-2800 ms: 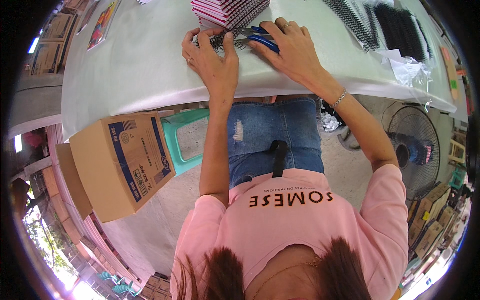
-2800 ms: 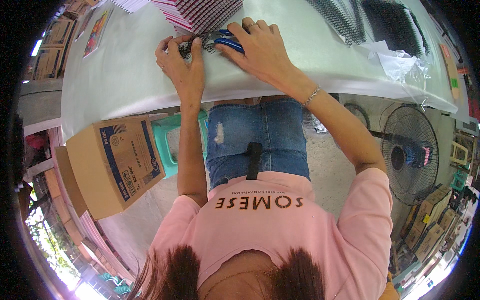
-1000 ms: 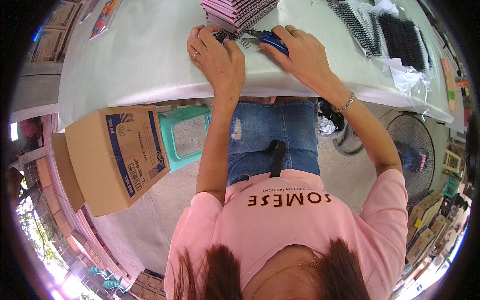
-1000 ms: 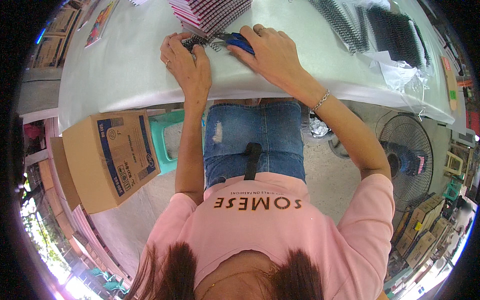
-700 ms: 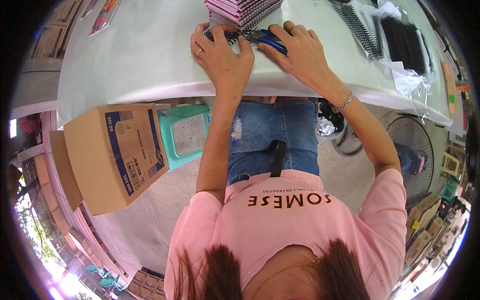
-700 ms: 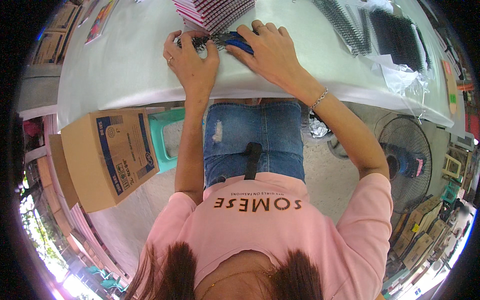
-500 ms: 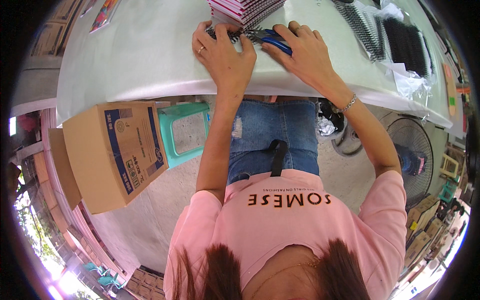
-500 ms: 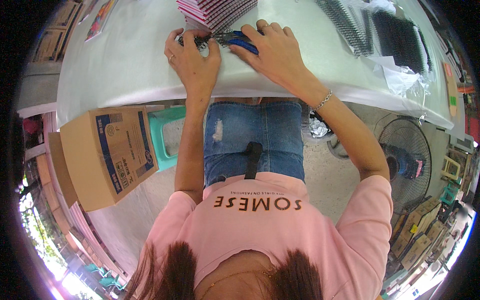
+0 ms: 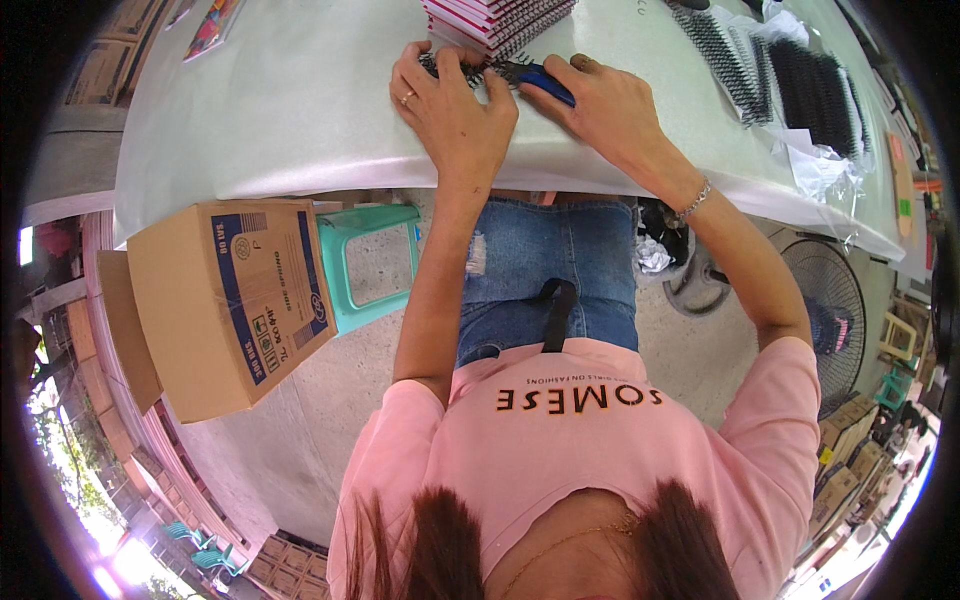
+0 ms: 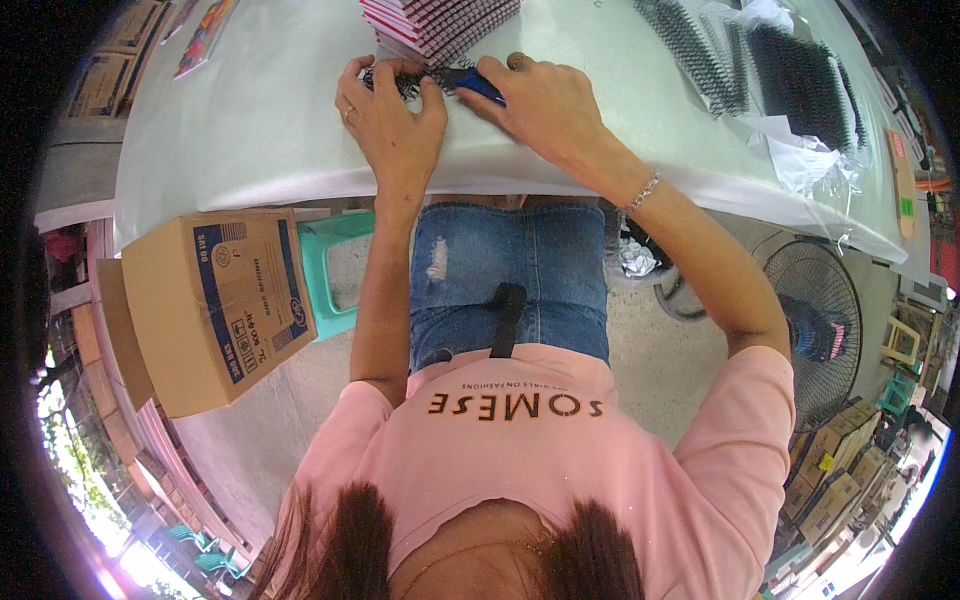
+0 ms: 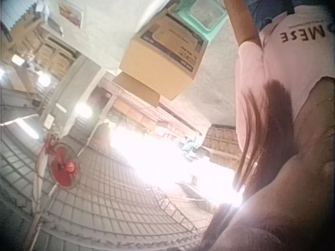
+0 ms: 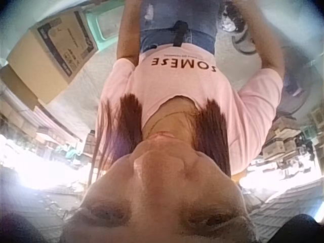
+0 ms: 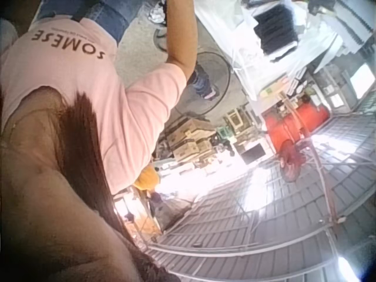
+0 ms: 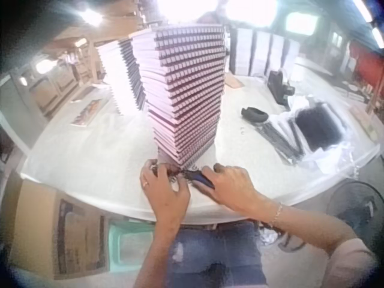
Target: The person uses pliers to trim the spiral binding of stacked notebooks at a workbench. After trimming, the person opens a cardboard box and places the notebooks inside.
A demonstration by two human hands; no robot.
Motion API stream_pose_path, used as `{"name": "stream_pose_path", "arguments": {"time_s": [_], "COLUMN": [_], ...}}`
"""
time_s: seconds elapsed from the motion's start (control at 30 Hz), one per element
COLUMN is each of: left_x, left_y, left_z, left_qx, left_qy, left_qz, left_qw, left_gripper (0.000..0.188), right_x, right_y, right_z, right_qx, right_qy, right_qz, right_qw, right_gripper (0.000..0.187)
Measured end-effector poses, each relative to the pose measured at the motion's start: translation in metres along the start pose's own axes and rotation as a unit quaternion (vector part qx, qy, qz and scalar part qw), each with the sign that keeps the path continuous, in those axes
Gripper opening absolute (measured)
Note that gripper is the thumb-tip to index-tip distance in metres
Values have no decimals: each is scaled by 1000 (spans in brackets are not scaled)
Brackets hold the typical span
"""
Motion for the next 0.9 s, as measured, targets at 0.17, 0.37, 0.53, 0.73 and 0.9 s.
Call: {"name": "stream_pose_path", "arguments": {"time_s": [0.17, 0.37, 0.53, 0.73, 0.9], "left_x": [6, 5, 5, 5, 5], "left_y": [-4, -3, -2, -1, -1], "left_z": [0, 1, 0, 0, -1], "left_qx": [5, -1, -13, -14, -9], "left_qy": [-2, 10, 15, 21, 15], "left_qz": [-10, 5, -1, 0, 11], "left_qw": [1000, 1000, 1000, 1000, 1000], "left_gripper": [29, 31, 36, 38, 34], "right_x": [7, 12, 10, 12, 13], "right_y": [-10, -13, -10, -7, -8], "right_z": [-5, -3, 0, 2, 1], "right_qx": [-3, 10, 17, 14, -2], "right_qy": [20, -29, -70, -78, -73], "right_qz": [-16, -31, -47, -47, -47], "right_qw": [1000, 999, 996, 996, 996], "right_gripper": [40, 40, 42, 43, 44]}}
Point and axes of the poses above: each hand's wrist, its own z-axis towards the middle knuckle, its own y-axis out of the palm, x = y × z, the point moved 3 cm from there along z, towards the middle knuckle, and after that the axes turned 7 degrees about z, right-handed, at the moved point
